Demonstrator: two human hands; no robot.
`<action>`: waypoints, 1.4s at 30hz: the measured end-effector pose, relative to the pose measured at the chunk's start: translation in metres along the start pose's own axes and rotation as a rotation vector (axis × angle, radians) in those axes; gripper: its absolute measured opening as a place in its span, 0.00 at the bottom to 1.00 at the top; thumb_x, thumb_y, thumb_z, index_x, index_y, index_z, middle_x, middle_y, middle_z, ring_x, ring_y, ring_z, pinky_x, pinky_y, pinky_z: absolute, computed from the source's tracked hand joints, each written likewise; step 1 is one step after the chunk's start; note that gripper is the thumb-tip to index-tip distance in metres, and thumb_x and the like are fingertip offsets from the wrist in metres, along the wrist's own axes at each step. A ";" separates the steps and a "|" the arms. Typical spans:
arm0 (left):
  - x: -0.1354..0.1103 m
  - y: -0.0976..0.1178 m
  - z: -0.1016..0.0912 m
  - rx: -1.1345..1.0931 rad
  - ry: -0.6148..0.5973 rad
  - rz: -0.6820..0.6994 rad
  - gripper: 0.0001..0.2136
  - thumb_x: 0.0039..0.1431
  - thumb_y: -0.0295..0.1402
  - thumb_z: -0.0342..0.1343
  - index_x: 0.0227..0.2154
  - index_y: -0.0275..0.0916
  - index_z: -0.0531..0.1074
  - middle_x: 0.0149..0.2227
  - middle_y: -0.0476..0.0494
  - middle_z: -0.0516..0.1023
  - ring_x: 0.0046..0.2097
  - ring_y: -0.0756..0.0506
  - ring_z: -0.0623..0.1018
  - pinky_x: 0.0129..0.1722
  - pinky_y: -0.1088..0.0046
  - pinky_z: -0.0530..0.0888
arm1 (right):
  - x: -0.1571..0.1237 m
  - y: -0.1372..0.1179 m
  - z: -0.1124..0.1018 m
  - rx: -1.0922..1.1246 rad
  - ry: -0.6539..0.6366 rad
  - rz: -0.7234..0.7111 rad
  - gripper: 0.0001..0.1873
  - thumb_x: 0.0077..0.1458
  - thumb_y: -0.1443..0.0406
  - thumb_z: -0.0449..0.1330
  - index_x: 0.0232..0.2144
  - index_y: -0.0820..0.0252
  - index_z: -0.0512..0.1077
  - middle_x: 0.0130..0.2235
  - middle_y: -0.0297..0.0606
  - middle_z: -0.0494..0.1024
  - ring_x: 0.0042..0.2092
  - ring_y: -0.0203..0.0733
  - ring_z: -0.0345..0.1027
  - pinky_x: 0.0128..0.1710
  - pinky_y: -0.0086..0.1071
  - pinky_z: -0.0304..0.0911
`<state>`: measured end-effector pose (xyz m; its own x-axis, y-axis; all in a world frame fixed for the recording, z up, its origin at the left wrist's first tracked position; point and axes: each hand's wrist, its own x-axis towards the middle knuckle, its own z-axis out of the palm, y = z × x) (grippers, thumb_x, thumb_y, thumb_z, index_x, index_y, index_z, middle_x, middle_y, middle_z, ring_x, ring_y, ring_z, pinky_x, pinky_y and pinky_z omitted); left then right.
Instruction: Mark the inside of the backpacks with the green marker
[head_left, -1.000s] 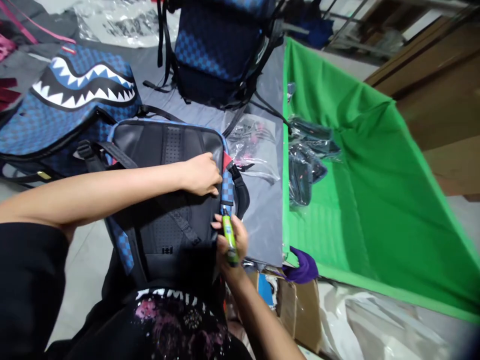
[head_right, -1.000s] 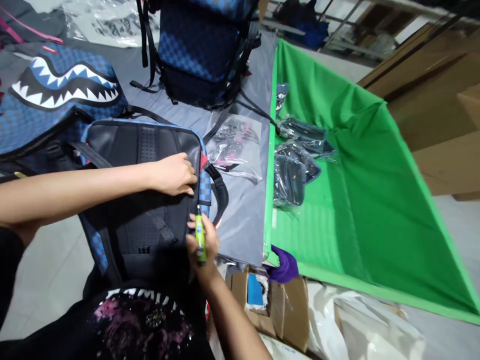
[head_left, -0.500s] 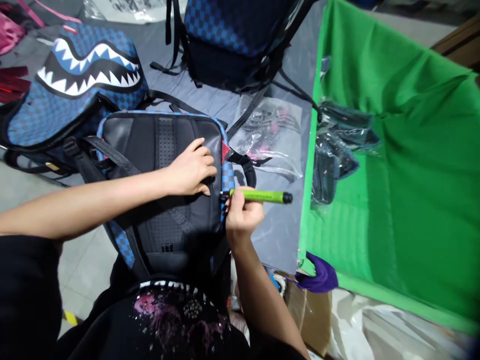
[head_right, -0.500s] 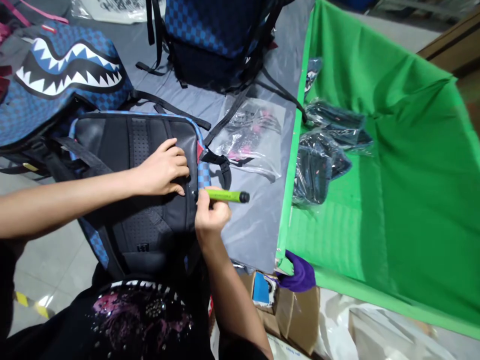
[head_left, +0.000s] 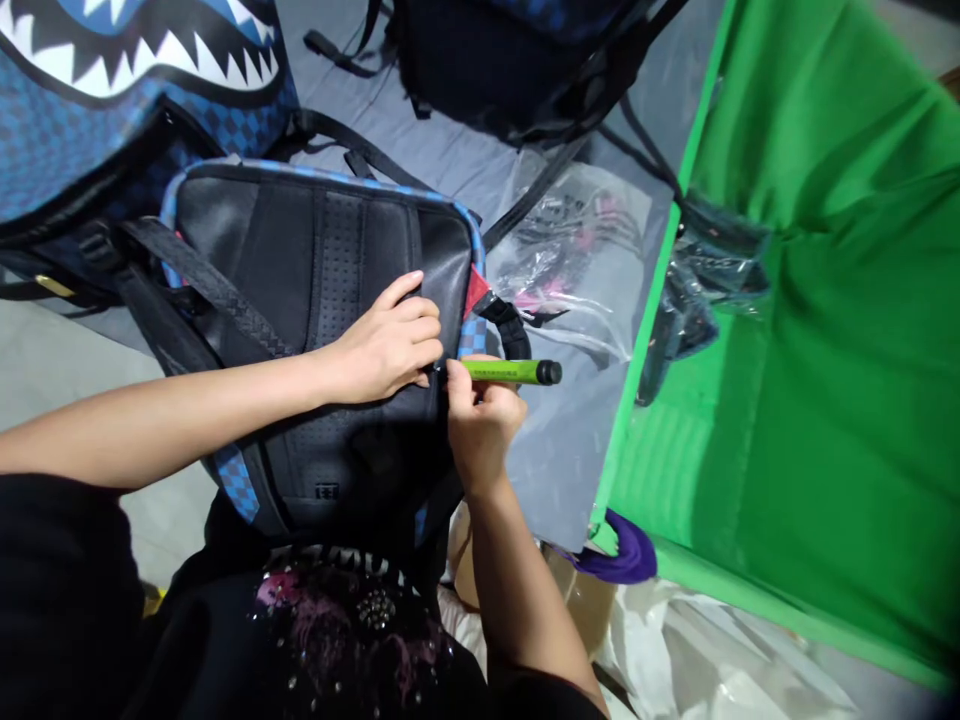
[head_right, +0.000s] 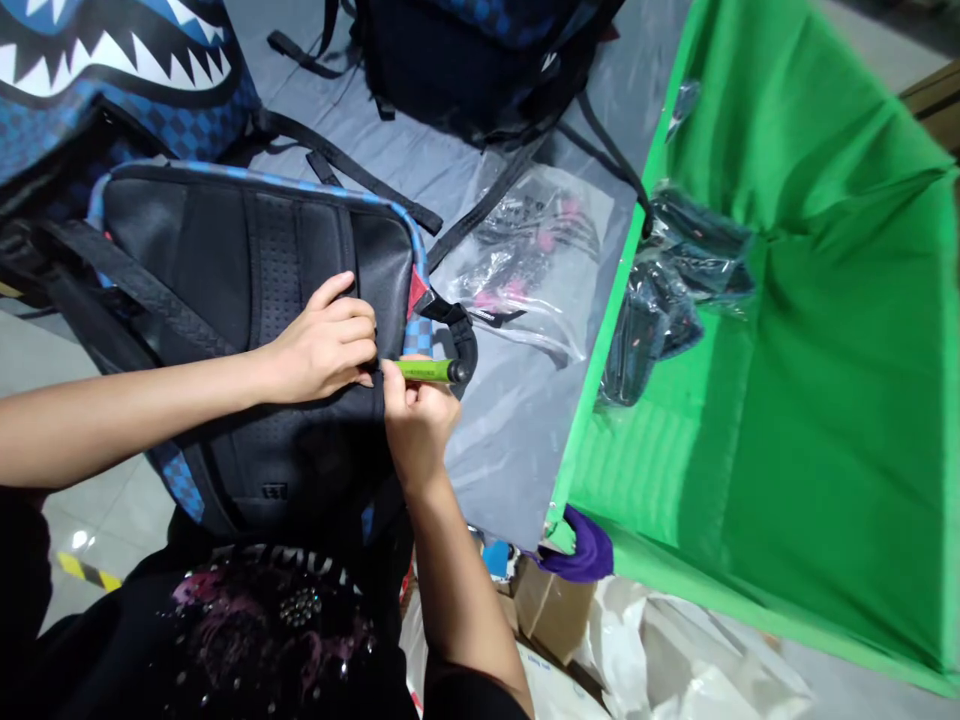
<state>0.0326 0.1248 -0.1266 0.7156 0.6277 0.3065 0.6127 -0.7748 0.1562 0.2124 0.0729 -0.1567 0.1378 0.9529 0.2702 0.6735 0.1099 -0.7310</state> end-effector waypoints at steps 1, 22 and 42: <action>0.000 0.000 0.000 -0.025 -0.004 -0.009 0.10 0.65 0.38 0.54 0.31 0.40 0.75 0.36 0.46 0.74 0.52 0.43 0.72 0.71 0.48 0.53 | 0.001 0.000 0.000 -0.020 -0.006 -0.002 0.23 0.64 0.50 0.55 0.30 0.61 0.77 0.24 0.39 0.75 0.24 0.37 0.66 0.28 0.32 0.61; -0.001 -0.003 0.001 0.123 -0.060 0.027 0.14 0.67 0.42 0.49 0.34 0.42 0.76 0.37 0.49 0.74 0.52 0.44 0.73 0.70 0.50 0.54 | 0.000 -0.005 0.001 0.019 0.010 -0.007 0.20 0.65 0.53 0.55 0.30 0.61 0.76 0.25 0.37 0.76 0.25 0.38 0.68 0.29 0.32 0.63; 0.001 -0.002 -0.002 0.065 -0.069 0.013 0.15 0.68 0.40 0.48 0.33 0.41 0.77 0.36 0.48 0.73 0.52 0.44 0.74 0.69 0.50 0.56 | -0.001 -0.003 -0.001 -0.025 -0.005 -0.094 0.21 0.66 0.54 0.54 0.28 0.61 0.76 0.31 0.43 0.80 0.30 0.42 0.72 0.31 0.33 0.65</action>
<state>0.0319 0.1269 -0.1245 0.7435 0.6235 0.2418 0.6225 -0.7774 0.0904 0.2113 0.0710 -0.1540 0.0699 0.9401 0.3338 0.7013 0.1917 -0.6866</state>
